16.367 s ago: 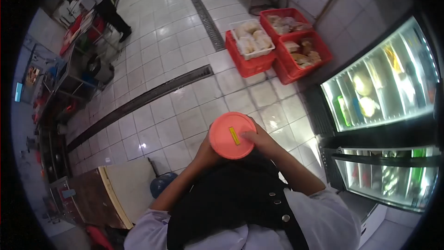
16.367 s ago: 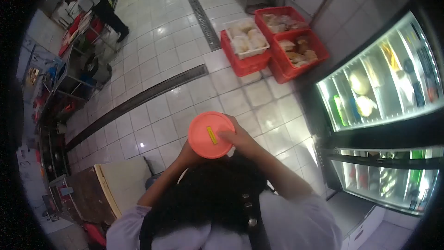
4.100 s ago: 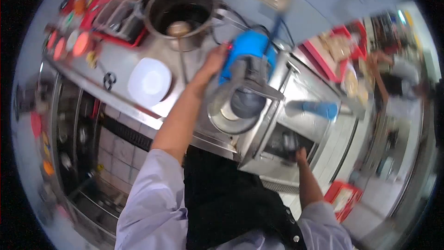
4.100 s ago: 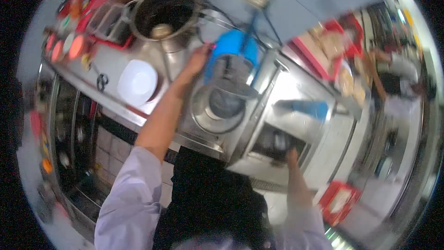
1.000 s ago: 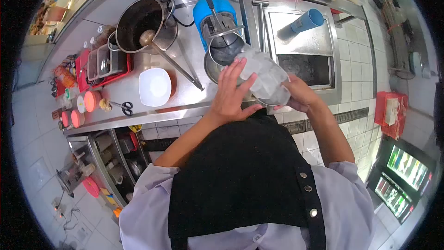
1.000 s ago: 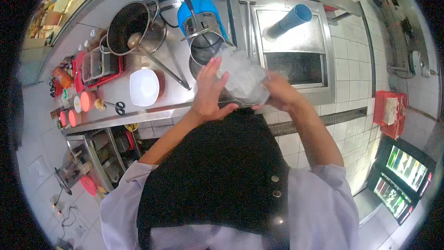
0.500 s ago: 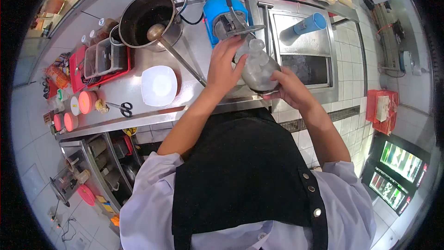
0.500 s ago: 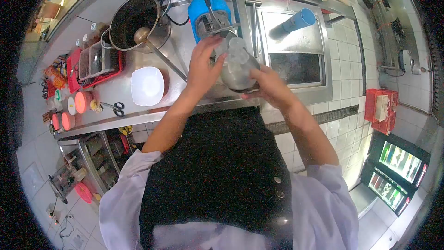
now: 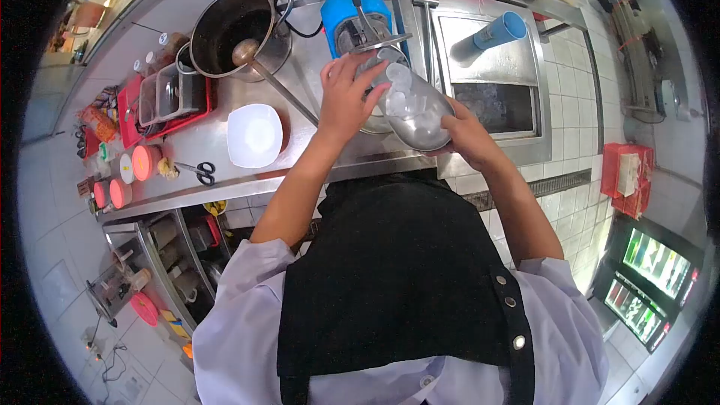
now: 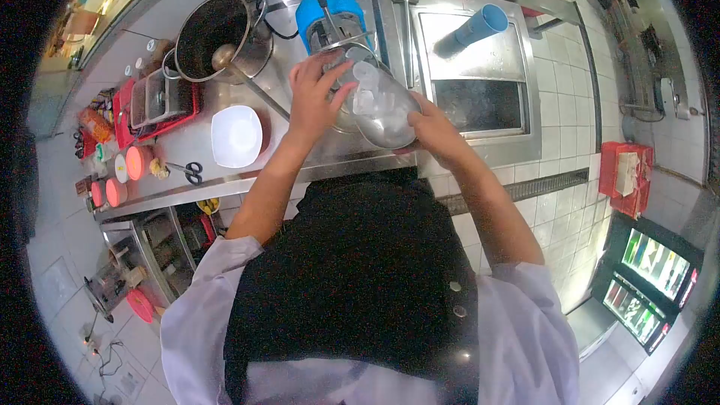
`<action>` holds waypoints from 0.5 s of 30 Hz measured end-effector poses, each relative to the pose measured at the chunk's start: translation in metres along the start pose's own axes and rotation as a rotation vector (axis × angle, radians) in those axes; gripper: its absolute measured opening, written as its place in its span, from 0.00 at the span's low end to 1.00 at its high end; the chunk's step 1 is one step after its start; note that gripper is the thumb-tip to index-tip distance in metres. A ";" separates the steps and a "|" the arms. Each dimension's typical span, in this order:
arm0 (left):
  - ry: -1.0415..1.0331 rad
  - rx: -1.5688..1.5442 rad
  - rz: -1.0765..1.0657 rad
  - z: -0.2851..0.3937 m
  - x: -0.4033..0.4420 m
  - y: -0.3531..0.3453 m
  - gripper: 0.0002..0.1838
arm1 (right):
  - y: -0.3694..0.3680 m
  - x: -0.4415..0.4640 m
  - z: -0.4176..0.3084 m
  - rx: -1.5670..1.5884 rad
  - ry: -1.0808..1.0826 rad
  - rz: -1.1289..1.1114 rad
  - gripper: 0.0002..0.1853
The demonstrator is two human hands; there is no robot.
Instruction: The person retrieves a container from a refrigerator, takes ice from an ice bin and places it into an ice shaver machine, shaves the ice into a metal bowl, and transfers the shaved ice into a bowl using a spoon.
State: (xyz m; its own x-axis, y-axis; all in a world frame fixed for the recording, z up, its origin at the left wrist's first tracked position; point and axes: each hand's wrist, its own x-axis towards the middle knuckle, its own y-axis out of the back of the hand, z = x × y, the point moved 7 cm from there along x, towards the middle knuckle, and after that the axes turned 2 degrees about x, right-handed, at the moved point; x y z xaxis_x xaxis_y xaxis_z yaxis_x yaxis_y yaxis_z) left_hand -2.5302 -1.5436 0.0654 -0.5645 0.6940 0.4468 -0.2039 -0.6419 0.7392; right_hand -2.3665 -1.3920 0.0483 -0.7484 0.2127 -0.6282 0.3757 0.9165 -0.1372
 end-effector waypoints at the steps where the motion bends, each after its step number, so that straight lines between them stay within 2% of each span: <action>1: -0.011 -0.020 0.039 0.002 -0.003 -0.004 0.26 | 0.002 0.000 0.003 0.009 -0.004 0.018 0.31; 6: -0.035 0.016 0.079 0.015 -0.006 -0.009 0.22 | 0.005 -0.007 0.012 -0.001 0.047 0.042 0.32; 8: -0.076 0.043 -0.046 0.020 -0.006 -0.012 0.23 | 0.004 -0.009 0.015 0.019 0.060 0.027 0.33; 15: -0.076 -0.070 -0.063 0.031 -0.006 -0.013 0.19 | 0.014 -0.010 0.023 0.156 -0.017 0.004 0.35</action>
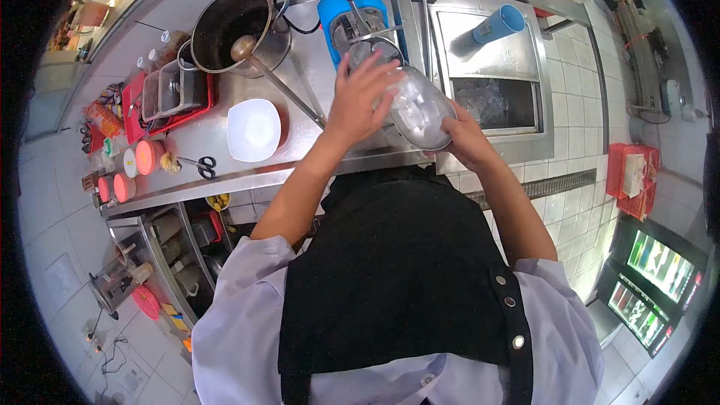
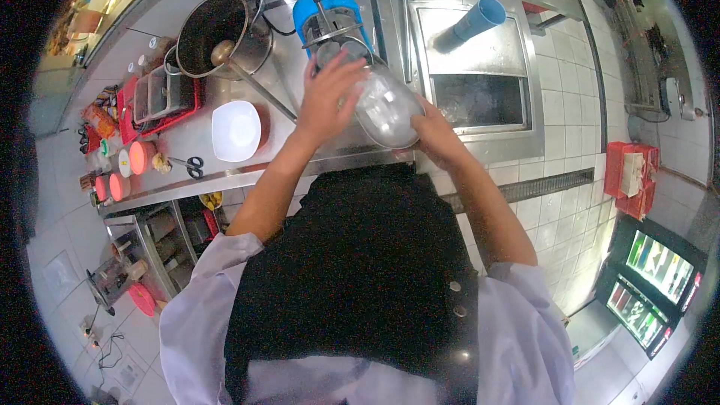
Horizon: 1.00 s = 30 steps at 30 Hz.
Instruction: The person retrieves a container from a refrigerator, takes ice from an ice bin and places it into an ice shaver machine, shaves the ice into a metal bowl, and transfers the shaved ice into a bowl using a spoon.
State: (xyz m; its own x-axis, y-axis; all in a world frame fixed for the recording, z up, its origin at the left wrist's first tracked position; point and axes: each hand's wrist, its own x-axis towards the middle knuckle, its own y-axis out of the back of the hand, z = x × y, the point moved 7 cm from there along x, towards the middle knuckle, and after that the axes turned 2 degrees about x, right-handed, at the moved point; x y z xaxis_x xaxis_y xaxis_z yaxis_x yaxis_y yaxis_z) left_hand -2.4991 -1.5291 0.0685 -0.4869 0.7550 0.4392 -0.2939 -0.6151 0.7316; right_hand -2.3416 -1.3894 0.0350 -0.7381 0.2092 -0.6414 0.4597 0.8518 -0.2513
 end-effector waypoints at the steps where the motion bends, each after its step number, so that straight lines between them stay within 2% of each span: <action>1: -0.005 -0.012 -0.026 0.007 -0.002 -0.004 0.18 | 0.004 0.002 0.004 -0.004 0.004 -0.006 0.35; 3: -0.008 -0.016 -0.049 0.018 -0.003 -0.006 0.18 | 0.014 0.000 0.015 0.054 0.050 -0.014 0.37; 5: 0.131 -0.138 0.155 0.018 -0.003 0.007 0.17 | 0.042 0.000 0.039 0.147 0.047 0.028 0.36; 6: 0.131 -0.134 0.157 0.014 -0.002 0.004 0.17 | 0.057 -0.004 0.045 0.241 0.047 0.075 0.35; 8: 0.247 0.116 0.243 -0.006 -0.006 0.004 0.18 | 0.081 -0.025 0.047 0.252 0.001 0.138 0.33; 10: 0.190 0.240 0.172 -0.009 -0.007 -0.001 0.19 | 0.134 -0.038 0.054 0.312 -0.026 0.302 0.33; 11: 0.133 0.356 0.095 -0.006 -0.007 -0.005 0.20 | 0.155 -0.038 0.052 0.194 -0.001 0.333 0.32; 13: 0.156 0.362 0.127 -0.007 -0.007 0.000 0.22 | 0.195 -0.035 0.047 -0.121 0.059 0.469 0.30; 14: 0.173 0.359 0.157 -0.007 -0.008 0.002 0.24 | 0.220 -0.020 0.055 -0.121 0.057 0.462 0.30; 15: 0.177 0.364 0.156 -0.007 -0.010 -0.001 0.24 | 0.256 -0.001 0.056 -0.634 0.105 0.553 0.29; 16: 0.221 0.205 0.354 -0.010 -0.017 0.006 0.25 | 0.277 0.019 0.053 -1.152 0.158 0.624 0.28; 17: 0.260 0.044 0.554 -0.014 -0.024 0.014 0.26 | 0.292 0.042 0.056 -1.153 0.167 0.616 0.28; 18: 0.260 0.056 0.563 -0.008 -0.019 0.017 0.26 | 0.307 0.065 0.057 -1.191 0.123 0.673 0.28; 20: 0.196 -0.062 0.786 0.010 -0.013 0.043 0.26 | 0.323 0.095 0.047 -1.232 0.096 0.715 0.28; 21: 0.202 -0.042 0.799 0.017 -0.003 0.058 0.26 | 0.327 0.111 0.052 -1.020 0.014 0.577 0.25; 23: 0.295 -0.249 0.696 0.013 0.019 0.078 0.25 | 0.344 0.148 0.094 -0.287 -0.111 0.435 0.23; 24: 0.302 -0.230 0.712 0.009 0.023 0.086 0.25 | 0.340 0.152 0.088 -0.301 -0.107 0.413 0.23; 25: 0.413 -0.346 0.649 -0.006 0.030 0.085 0.25 | 0.320 0.154 0.070 -1.024 -0.022 0.191 0.24; 27: 0.643 -0.519 0.569 -0.030 0.032 0.077 0.24 | 0.267 0.125 0.034 -1.305 -0.146 -0.095 0.24; 28: 0.653 -0.505 0.607 -0.032 0.026 0.078 0.24 | 0.210 0.087 0.005 -0.865 -0.370 -0.124 0.24; 30: 0.832 -0.677 0.742 -0.044 -0.010 0.062 0.25 | 0.117 0.059 -0.057 -0.663 -0.031 -0.432 0.22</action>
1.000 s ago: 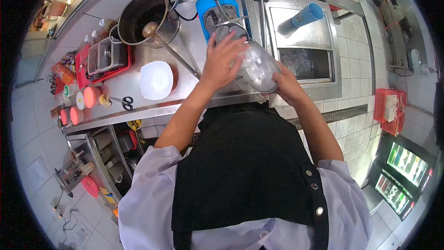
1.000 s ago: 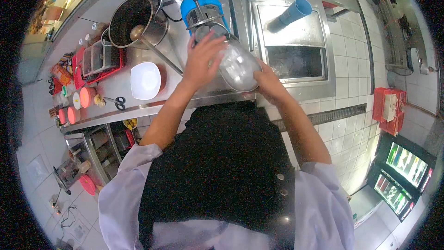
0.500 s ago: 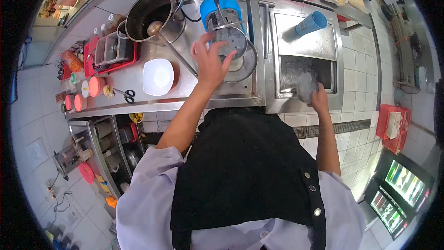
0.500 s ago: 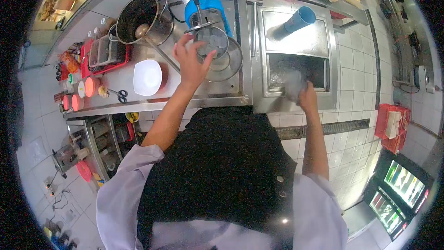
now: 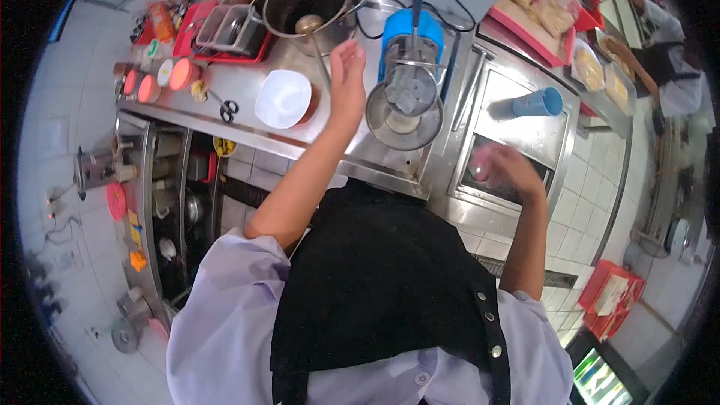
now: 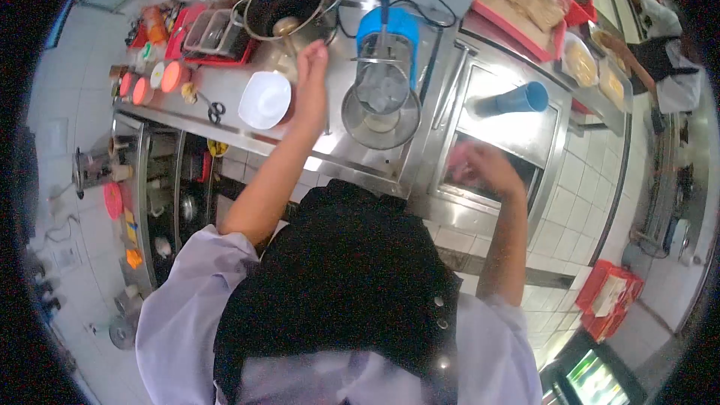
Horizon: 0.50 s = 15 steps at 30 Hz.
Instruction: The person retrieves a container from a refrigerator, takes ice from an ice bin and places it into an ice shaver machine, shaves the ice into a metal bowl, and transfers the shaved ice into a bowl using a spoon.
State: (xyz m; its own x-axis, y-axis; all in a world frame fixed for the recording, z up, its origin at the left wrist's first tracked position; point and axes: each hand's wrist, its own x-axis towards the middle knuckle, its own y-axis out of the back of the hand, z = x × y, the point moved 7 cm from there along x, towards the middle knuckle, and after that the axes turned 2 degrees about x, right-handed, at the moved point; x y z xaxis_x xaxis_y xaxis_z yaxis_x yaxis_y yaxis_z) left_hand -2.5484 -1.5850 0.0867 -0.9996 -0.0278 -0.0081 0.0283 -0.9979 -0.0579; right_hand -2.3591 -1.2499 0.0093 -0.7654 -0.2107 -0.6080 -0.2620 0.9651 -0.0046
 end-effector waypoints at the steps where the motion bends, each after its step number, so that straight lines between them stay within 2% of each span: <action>1: 0.018 0.131 0.084 -0.036 -0.010 0.018 0.26 | -0.007 0.005 -0.051 0.012 0.117 0.097 0.22; 2: 0.031 0.258 0.165 -0.076 -0.020 0.035 0.27 | -0.007 0.024 -0.098 0.022 0.242 0.196 0.22; 4: 0.185 0.494 0.133 -0.124 -0.059 0.043 0.29 | 0.001 0.075 -0.175 -0.102 0.606 0.351 0.25; 6: 0.214 0.597 0.040 -0.195 -0.085 0.051 0.28 | -0.012 0.108 -0.241 -0.066 0.792 0.624 0.26; 7: 0.223 0.580 0.066 -0.193 -0.085 0.052 0.28 | -0.013 0.131 -0.264 -0.087 0.795 0.599 0.26; 9: 0.464 0.199 -0.127 -0.205 -0.095 0.038 0.26 | -0.025 0.182 -0.283 0.322 0.654 0.326 0.23; 10: 0.474 0.180 -0.102 -0.205 -0.098 0.038 0.26 | -0.028 0.189 -0.288 0.302 0.642 0.302 0.23; 12: 0.572 -0.119 -0.049 -0.209 -0.093 0.034 0.25 | -0.038 0.204 -0.306 0.399 0.645 0.170 0.20; 13: 0.600 -0.116 -0.041 -0.211 -0.090 0.034 0.26 | -0.051 0.193 -0.313 0.423 0.678 0.126 0.14; 14: 0.603 -0.134 -0.012 -0.213 -0.086 0.035 0.26 | -0.058 0.184 -0.316 0.369 0.687 0.161 0.13; 15: 0.606 -0.035 -0.078 -0.217 -0.086 0.034 0.26 | -0.063 0.176 -0.315 0.318 0.690 0.196 0.14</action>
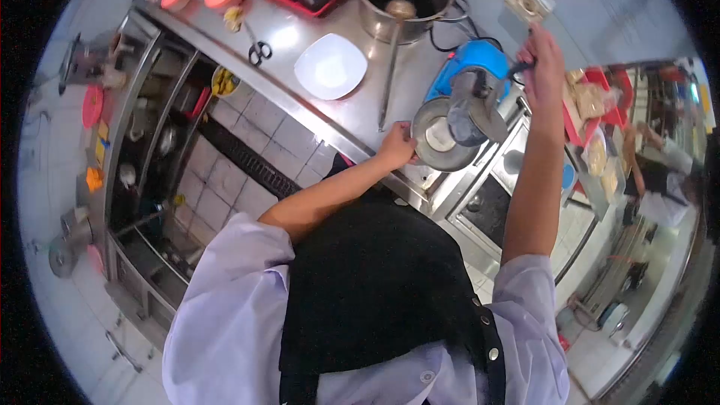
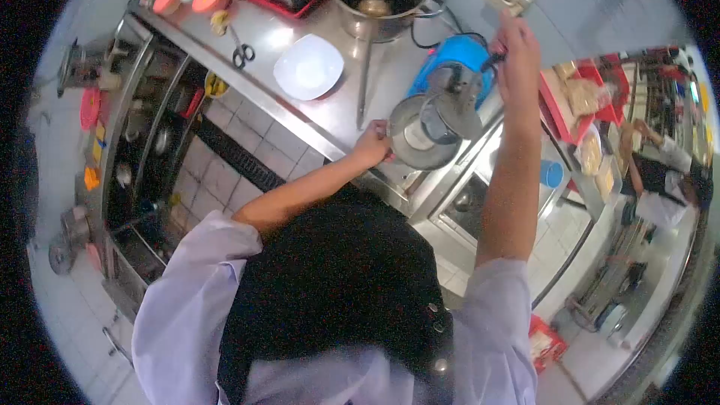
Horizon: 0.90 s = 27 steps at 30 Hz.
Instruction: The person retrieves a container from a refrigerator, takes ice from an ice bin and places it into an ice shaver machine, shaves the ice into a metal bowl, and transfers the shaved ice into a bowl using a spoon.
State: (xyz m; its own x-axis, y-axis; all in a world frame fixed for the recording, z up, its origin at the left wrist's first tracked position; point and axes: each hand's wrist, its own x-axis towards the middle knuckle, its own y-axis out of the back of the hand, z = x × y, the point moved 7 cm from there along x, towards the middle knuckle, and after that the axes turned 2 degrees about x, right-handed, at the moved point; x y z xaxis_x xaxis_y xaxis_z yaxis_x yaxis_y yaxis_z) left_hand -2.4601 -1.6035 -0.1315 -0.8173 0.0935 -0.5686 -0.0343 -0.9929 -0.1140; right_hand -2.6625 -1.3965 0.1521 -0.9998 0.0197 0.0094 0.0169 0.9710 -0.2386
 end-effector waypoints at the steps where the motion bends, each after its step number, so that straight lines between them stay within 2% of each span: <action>1: 0.010 0.114 -0.037 -0.004 0.001 0.001 0.26 | -0.005 -0.010 -0.003 0.008 0.013 0.020 0.14; 2: 0.013 0.233 -0.086 0.007 -0.005 0.004 0.30 | -0.008 -0.018 -0.005 0.017 0.029 0.042 0.15; 3: 0.024 0.214 -0.073 0.001 -0.003 0.009 0.30 | -0.012 -0.024 -0.004 0.009 0.011 0.026 0.15; 5: -0.028 0.476 -0.028 -0.007 0.003 0.016 0.31 | -0.014 -0.032 -0.008 -0.004 0.083 0.025 0.17; 6: -0.019 0.472 -0.029 -0.003 -0.006 0.019 0.31 | -0.016 -0.034 -0.009 -0.026 0.074 0.024 0.18; 8: 0.136 0.193 0.007 0.011 -0.037 0.041 0.30 | -0.018 -0.034 -0.010 -0.046 0.064 0.012 0.19; 13: 0.137 0.164 -0.102 0.012 -0.091 0.106 0.26 | -0.014 -0.028 -0.004 -0.063 0.022 -0.001 0.20; 14: 0.071 0.274 -0.067 0.000 -0.103 0.128 0.24 | -0.010 -0.025 -0.002 -0.029 0.013 0.000 0.20; 15: 0.004 0.383 -0.023 -0.011 -0.116 0.149 0.22 | -0.010 -0.019 0.000 0.009 0.007 -0.009 0.20; 16: 0.014 0.369 0.016 -0.021 -0.134 0.169 0.22 | -0.010 -0.018 0.001 0.009 0.009 0.000 0.20; 18: 0.026 0.606 0.212 -0.039 -0.183 0.211 0.20 | -0.016 -0.020 0.001 -0.005 -0.010 -0.003 0.20; 19: 0.092 0.417 0.290 -0.052 -0.211 0.224 0.19 | -0.014 -0.021 0.001 -0.033 -0.011 0.031 0.20; 21: 0.254 0.071 0.446 -0.071 -0.272 0.242 0.20 | -0.006 -0.013 0.005 0.000 -0.034 -0.043 0.19; 23: 0.199 0.103 0.731 -0.089 -0.321 0.268 0.20 | -0.008 -0.011 0.009 0.028 -0.047 -0.102 0.18; 24: 0.206 0.099 0.758 -0.111 -0.336 0.283 0.20 | -0.012 -0.013 0.007 0.027 -0.034 -0.136 0.17; 26: 0.127 0.815 1.013 -0.132 -0.369 0.319 0.13 | -0.016 -0.015 0.005 0.036 -0.028 -0.178 0.14; 27: 0.131 0.809 1.028 -0.139 -0.379 0.321 0.13 | -0.024 -0.020 0.003 0.041 -0.028 -0.193 0.14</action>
State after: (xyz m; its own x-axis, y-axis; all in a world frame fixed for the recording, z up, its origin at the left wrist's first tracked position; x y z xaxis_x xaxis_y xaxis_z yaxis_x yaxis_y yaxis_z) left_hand -2.0811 -1.9474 -0.0661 -0.6169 -0.7657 -0.1821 0.1956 -0.3733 0.9069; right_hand -2.6428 -1.4204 0.1548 -0.9844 -0.1731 0.0322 -0.1752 0.9454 -0.2747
